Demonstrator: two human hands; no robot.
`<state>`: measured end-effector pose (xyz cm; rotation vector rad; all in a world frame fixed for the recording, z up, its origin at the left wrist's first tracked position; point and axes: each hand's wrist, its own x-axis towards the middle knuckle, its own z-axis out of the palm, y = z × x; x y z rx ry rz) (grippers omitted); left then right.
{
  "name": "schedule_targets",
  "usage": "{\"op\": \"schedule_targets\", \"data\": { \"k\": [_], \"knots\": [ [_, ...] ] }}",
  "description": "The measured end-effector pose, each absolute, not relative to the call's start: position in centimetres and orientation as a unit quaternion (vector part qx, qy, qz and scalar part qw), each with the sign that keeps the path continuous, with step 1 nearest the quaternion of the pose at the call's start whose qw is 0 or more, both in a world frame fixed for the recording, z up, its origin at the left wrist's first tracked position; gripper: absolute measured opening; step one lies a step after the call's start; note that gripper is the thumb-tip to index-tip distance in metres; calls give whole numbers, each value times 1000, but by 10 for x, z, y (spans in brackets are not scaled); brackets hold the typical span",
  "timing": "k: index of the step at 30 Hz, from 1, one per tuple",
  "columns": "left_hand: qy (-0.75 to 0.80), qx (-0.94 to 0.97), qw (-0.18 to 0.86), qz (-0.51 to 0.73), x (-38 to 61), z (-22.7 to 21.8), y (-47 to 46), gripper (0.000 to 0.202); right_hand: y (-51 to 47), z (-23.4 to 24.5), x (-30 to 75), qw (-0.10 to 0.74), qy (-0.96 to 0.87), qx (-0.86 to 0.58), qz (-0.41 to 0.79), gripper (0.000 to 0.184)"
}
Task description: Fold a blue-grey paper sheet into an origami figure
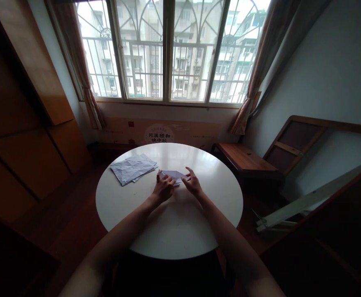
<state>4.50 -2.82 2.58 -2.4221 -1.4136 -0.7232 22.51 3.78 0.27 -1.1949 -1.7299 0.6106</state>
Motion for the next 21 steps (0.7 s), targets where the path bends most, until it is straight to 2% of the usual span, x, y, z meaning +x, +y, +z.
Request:
{"op": "schedule_targets", "data": {
  "k": [5,10,15,21],
  "knots": [
    [-480,-833,155,-228,38,28,-28,13,40,-1,229,446,-774,-406,192,20],
    [-461,-852,140,-204,36,26,-27,18,39,-5,229,396,-812,-387,187,22],
    [-452,-863,118,-194,35,25,-24,21,38,-6,232,325,-821,-435,174,20],
    [-438,-868,116,-201,33,23,-22,25,39,-5,234,292,-811,-466,202,19]
  ]
}}
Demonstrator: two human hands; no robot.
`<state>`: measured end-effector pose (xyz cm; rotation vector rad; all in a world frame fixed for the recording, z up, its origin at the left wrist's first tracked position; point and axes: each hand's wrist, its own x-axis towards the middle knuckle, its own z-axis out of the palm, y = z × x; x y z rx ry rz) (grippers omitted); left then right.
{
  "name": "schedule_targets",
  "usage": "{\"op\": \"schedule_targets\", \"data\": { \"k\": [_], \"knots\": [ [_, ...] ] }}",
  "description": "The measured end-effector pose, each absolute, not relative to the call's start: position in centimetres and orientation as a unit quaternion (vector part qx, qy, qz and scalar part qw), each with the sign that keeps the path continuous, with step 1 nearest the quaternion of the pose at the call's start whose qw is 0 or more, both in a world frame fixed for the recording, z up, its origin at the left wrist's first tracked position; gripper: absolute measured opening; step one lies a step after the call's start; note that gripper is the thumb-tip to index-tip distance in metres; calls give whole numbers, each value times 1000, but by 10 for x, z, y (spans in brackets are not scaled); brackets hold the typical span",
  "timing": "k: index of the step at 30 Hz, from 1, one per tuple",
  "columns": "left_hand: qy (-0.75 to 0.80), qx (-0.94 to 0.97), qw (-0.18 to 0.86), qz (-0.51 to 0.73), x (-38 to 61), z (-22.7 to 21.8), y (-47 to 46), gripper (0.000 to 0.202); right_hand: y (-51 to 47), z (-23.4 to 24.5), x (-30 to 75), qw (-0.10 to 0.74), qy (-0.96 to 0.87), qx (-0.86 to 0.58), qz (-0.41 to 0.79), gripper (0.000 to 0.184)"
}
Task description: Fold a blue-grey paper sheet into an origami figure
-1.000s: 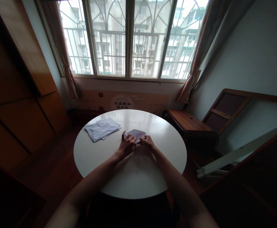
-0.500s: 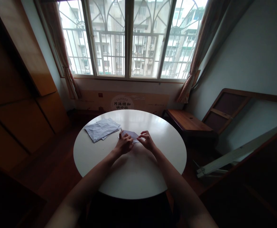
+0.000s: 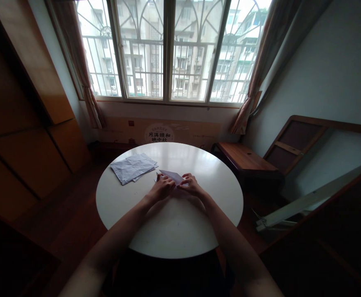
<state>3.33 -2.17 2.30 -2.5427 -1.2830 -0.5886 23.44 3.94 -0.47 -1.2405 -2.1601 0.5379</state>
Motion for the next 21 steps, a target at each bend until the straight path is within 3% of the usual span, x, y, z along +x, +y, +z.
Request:
{"op": "schedule_targets", "data": {
  "k": [7,15,21],
  "knots": [
    [-447,-863,96,-216,32,22,-21,34,40,-2,238,248,-818,-464,231,22],
    [-435,-860,-37,-266,32,12,-12,18,38,0,239,200,-829,-470,230,23],
    [-457,-837,-69,-293,29,6,-7,18,36,4,235,197,-821,-486,227,28]
  ]
}}
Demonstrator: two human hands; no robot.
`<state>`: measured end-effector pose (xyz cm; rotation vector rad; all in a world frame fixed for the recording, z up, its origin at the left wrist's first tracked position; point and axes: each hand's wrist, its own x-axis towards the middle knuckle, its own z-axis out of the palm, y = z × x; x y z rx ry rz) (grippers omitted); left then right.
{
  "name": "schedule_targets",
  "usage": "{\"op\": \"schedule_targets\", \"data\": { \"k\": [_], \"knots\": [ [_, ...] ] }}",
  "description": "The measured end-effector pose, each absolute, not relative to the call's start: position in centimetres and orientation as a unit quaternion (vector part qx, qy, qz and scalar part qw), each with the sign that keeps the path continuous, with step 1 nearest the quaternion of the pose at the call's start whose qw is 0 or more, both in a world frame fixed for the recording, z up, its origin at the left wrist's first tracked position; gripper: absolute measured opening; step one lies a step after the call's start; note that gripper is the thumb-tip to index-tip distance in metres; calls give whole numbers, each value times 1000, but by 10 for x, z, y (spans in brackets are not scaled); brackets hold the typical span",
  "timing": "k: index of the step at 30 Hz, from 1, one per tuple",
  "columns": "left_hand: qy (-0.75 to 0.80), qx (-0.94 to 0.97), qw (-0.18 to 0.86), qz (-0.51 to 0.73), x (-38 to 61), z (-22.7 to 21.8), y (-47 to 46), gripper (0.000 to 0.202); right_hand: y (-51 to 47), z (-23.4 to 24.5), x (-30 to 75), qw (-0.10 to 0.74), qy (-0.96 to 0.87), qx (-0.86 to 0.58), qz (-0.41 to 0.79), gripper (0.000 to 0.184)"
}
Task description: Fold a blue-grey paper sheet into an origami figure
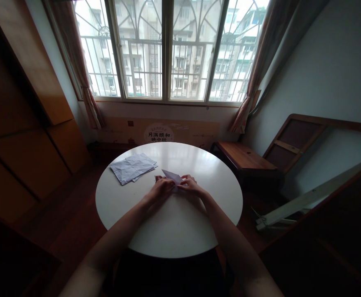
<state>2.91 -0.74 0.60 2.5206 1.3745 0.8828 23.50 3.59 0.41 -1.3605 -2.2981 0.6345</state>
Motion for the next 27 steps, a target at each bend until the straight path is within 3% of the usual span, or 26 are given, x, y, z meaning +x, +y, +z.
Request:
{"op": "schedule_targets", "data": {
  "k": [13,20,27],
  "knots": [
    [499,823,-74,261,22,11,-11,17,37,-1,234,248,-814,-488,196,18],
    [423,882,-19,206,23,12,-12,22,40,-1,234,306,-792,-479,220,51],
    [423,869,56,251,18,10,-9,24,45,-1,232,370,-786,-418,265,38]
  ]
}}
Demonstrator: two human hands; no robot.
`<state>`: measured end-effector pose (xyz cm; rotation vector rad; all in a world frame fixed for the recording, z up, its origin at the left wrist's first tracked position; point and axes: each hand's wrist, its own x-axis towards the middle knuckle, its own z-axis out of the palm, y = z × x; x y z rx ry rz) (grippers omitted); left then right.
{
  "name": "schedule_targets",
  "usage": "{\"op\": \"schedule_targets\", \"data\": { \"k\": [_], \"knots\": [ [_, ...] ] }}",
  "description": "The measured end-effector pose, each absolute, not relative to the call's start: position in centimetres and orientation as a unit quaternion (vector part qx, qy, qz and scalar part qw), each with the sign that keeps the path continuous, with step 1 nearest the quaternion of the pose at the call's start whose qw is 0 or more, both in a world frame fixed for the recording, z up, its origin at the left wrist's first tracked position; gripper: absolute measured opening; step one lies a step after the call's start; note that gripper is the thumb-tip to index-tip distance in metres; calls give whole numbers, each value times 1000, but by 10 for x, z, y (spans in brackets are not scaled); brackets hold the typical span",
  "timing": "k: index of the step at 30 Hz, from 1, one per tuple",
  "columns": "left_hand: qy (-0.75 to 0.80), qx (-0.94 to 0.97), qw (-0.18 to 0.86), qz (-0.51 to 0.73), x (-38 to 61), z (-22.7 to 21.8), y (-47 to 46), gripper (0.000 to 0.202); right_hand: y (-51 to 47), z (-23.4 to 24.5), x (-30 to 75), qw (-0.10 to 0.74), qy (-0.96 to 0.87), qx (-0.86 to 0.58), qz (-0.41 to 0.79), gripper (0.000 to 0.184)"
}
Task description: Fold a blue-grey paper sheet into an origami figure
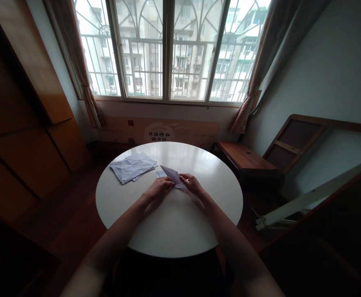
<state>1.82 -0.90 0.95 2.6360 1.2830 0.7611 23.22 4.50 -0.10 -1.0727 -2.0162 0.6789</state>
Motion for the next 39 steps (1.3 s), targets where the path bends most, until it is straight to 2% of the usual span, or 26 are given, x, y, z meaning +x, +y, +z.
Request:
{"op": "schedule_targets", "data": {
  "k": [5,9,16,21,25,28,39],
  "knots": [
    [359,866,163,309,22,6,-9,22,45,-2,232,357,-807,-393,257,40],
    [347,863,181,319,22,6,-10,19,42,-2,232,331,-820,-393,254,32],
    [392,851,150,315,19,4,-6,22,34,6,230,310,-849,-354,240,21],
    [441,842,81,301,14,2,-3,43,33,7,229,290,-861,-328,260,23],
    [468,855,42,217,13,2,-4,39,35,2,229,293,-861,-336,244,14],
    [490,854,44,169,14,3,-5,41,37,-2,229,292,-864,-351,212,18],
    [567,810,39,147,8,5,-3,45,37,0,231,275,-875,-335,215,23]
  ]
}}
